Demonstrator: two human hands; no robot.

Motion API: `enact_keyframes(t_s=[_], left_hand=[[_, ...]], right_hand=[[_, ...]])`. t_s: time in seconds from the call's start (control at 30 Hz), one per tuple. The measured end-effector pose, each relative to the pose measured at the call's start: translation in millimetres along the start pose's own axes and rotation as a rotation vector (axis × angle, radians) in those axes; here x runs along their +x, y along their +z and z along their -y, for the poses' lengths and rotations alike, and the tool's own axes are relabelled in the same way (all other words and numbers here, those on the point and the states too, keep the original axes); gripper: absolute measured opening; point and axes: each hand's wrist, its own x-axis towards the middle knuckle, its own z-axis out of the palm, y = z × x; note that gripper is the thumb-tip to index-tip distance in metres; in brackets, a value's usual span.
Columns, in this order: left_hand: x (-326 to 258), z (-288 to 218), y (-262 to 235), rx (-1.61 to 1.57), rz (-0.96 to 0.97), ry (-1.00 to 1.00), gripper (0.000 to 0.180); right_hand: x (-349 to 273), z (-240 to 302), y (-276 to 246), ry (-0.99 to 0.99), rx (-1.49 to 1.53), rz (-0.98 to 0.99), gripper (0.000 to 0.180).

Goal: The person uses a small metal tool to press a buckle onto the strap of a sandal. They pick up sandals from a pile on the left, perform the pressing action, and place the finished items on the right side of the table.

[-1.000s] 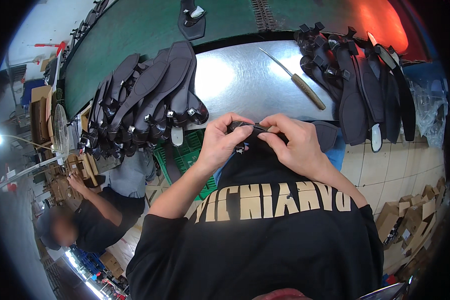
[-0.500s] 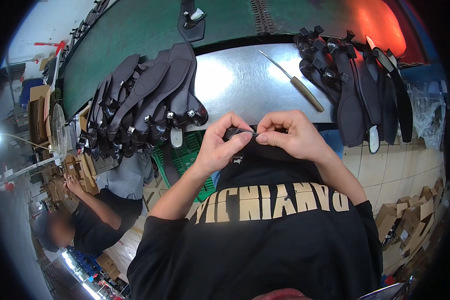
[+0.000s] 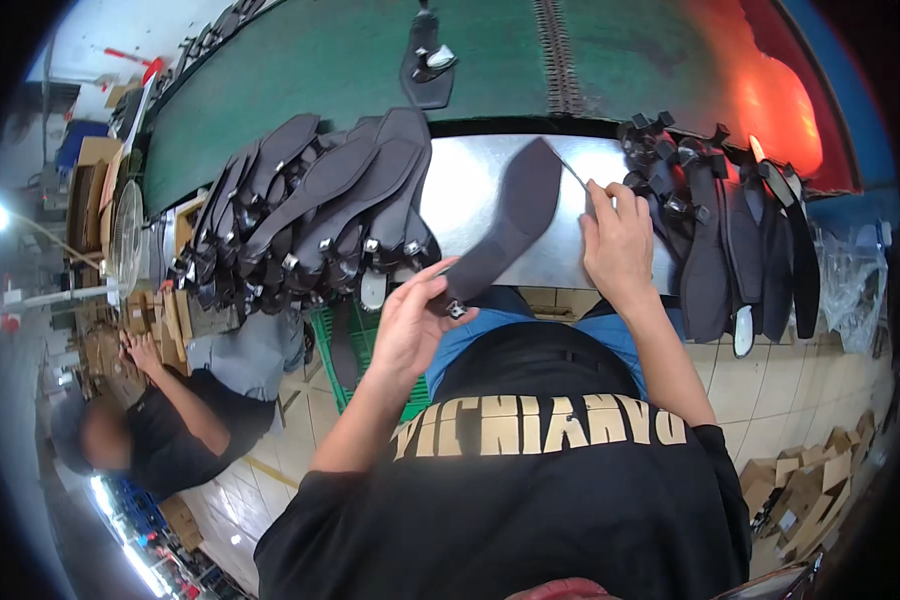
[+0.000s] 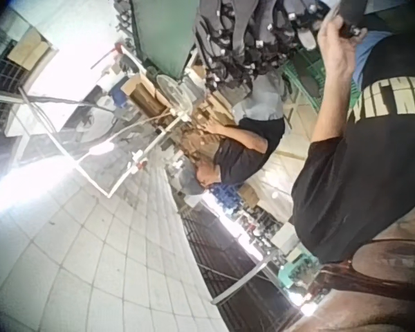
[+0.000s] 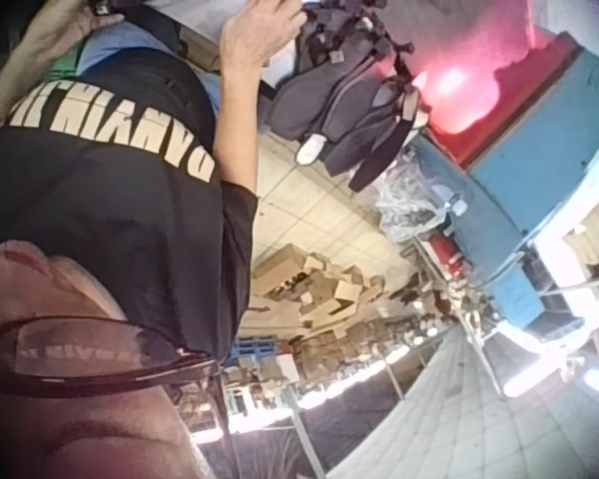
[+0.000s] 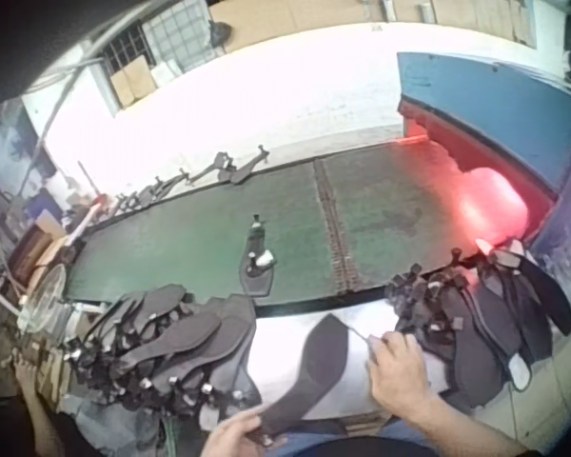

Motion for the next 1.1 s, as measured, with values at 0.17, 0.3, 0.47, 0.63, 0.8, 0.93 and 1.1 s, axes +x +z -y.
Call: enact_keyframes(t_s=[0.17,0.3,0.47,0.63,0.8,0.93,1.1], left_hand=[[14,6,-6,-0.374,-0.099,-0.211,0.023],[22,9,-5,-0.570,-0.047,-0.372,0.015],[27,17,42,-0.586,-0.087,-0.396,0.019],[39,27,67,-0.496,0.084,-0.343,0.020],[47,31,73,-0.547,0.145,-0.374,0.020],[46,31,75,-0.617,0.127,-0.372,0.019],[46,27,78,-0.454,0.067,-0.272,0.022]], right_hand=[[-5,-11,-3,0.084,0.046,-0.115,0.032],[-21,16,-36,0.336,0.694,0.045,0.034],[-43,58,-55,0.355,1.112,0.533,0.048],[-44,61,-46,0.482,1.185,0.518,0.054],[-52,51,-35,0.421,1.103,0.395,0.047],[-56,49,-28,0.296,1.006,0.211,0.039],[-55,41,-31,0.525,1.239,0.306,0.035]])
